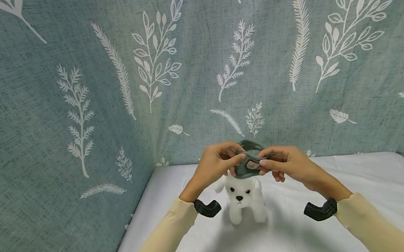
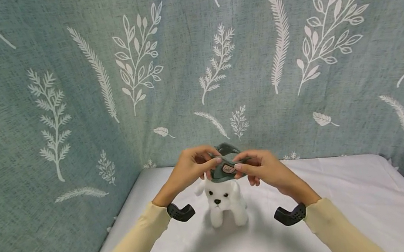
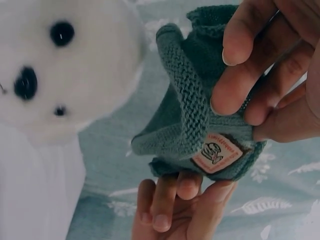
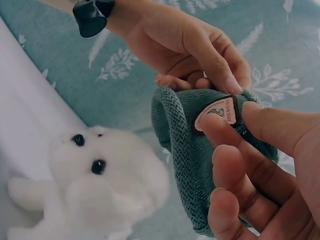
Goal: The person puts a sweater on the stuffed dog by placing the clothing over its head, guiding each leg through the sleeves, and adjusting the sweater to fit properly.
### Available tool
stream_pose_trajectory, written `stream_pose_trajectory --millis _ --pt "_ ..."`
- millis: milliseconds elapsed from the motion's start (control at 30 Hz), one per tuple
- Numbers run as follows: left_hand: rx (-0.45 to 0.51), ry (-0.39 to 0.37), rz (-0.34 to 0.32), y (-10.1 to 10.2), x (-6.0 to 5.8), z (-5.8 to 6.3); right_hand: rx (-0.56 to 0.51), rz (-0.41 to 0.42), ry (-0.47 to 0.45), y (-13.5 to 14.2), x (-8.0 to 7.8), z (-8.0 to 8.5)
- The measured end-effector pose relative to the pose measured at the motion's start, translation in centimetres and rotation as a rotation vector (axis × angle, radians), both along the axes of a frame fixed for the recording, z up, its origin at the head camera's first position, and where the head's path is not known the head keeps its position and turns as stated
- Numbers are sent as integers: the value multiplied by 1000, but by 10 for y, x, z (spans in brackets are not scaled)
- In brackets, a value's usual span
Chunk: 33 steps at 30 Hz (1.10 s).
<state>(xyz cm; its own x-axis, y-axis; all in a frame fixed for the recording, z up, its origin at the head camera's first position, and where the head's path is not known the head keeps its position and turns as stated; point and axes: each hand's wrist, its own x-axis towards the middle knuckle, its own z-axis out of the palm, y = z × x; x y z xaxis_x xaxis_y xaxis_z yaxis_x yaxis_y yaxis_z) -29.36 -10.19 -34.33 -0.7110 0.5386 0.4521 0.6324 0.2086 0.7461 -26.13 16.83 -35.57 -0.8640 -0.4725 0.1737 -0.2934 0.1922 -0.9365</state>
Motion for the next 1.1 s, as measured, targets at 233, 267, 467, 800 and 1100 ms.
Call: stream_pose_trajectory --millis 233,267,467,800,1100 --pt "-3 10 -16 -16 -3 -9 -23 46 -15 -12 -1 -5" --pt "-10 13 -14 -18 -3 -10 -24 52 -14 -13 -1 -6" --pt "-29 5 -15 -24 -3 -13 -27 72 -25 -18 -3 -14" --pt "-63 -19 -10 -32 -5 -22 31 58 -71 -22 -3 -21" --pt "-61 -40 -2 -41 -6 -28 158 0 -34 -26 -6 -14"
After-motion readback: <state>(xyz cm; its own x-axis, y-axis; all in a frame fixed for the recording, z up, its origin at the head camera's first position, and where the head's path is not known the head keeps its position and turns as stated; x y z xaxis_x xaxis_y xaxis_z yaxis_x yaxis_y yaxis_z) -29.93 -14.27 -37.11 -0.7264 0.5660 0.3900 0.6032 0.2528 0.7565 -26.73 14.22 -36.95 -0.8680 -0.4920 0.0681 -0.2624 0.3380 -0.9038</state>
